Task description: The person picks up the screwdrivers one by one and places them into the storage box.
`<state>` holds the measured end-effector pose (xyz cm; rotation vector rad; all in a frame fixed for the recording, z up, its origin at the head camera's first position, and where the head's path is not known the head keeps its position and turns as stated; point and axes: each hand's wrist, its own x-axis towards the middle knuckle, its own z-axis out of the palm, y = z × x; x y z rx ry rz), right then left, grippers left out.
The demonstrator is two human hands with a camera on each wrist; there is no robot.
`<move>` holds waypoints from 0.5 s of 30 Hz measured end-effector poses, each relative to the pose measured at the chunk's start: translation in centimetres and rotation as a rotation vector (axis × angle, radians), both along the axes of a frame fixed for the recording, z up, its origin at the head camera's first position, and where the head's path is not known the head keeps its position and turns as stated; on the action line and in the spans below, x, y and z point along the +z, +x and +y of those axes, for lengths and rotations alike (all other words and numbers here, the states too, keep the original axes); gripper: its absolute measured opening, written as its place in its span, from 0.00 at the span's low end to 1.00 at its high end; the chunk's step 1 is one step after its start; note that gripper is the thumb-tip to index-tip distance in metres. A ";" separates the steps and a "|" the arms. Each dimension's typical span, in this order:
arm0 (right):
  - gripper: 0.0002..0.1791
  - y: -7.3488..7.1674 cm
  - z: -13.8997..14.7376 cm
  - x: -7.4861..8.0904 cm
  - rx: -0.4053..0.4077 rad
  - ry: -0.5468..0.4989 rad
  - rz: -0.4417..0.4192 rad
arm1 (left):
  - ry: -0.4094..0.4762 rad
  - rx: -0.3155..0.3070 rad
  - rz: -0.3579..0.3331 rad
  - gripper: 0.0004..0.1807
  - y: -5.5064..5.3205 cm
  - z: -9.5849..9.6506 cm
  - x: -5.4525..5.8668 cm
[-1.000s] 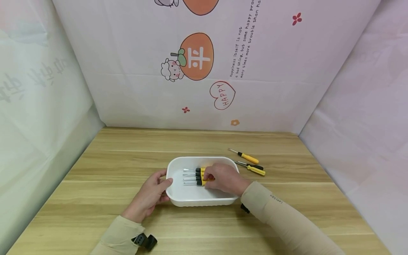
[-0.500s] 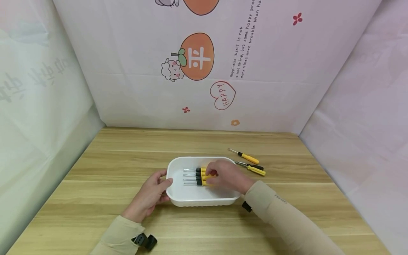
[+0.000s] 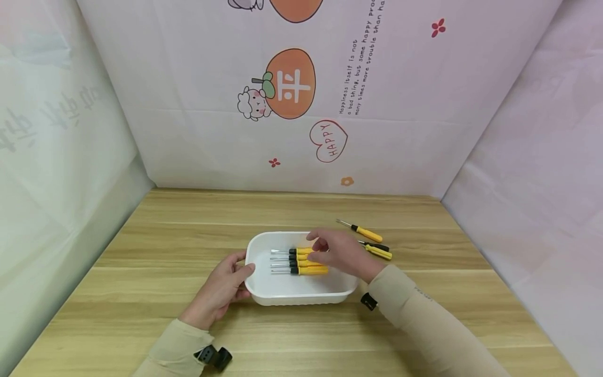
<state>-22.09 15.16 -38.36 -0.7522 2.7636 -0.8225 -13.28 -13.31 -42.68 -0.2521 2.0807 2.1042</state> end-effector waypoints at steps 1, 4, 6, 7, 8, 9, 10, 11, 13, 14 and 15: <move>0.25 0.0 0.2 0.2 0.000 -0.017 -0.003 | -0.001 0.000 0.000 0.28 0.0 0.0 0.0; 0.26 -0.2 0.6 0.7 0.005 -0.073 -0.020 | -0.003 0.000 0.001 0.28 0.0 0.0 0.0; 0.27 -0.3 1.0 1.1 0.013 -0.101 -0.025 | -0.003 -0.001 -0.001 0.29 0.0 0.0 0.0; 0.27 -0.4 1.1 1.3 0.016 -0.113 -0.028 | -0.003 -0.001 -0.001 0.29 0.0 0.0 0.0; 0.27 -0.5 1.3 1.4 0.019 -0.121 -0.029 | -0.003 -0.002 -0.002 0.29 0.0 0.0 -0.1; 0.27 -0.5 1.4 1.6 0.016 -0.127 -0.029 | -0.003 -0.002 -0.003 0.29 0.0 0.0 -0.1; 0.27 -0.6 1.6 1.7 0.015 -0.136 -0.029 | -0.004 -0.003 -0.003 0.29 0.0 -0.1 -0.1; 0.26 -0.7 1.7 1.9 0.012 -0.143 -0.029 | -0.004 -0.004 -0.003 0.29 0.0 -0.1 -0.1; 0.26 -0.8 2.0 2.0 -0.001 -0.155 -0.035 | -0.005 -0.006 -0.002 0.29 0.0 -0.1 -0.1; 0.26 -0.8 2.2 2.1 -0.008 -0.162 -0.039 | -0.006 -0.008 -0.001 0.29 0.0 -0.1 -0.1; 0.26 -0.9 2.3 2.2 -0.012 -0.169 -0.041 | -0.006 -0.010 0.000 0.29 0.0 -0.1 -0.1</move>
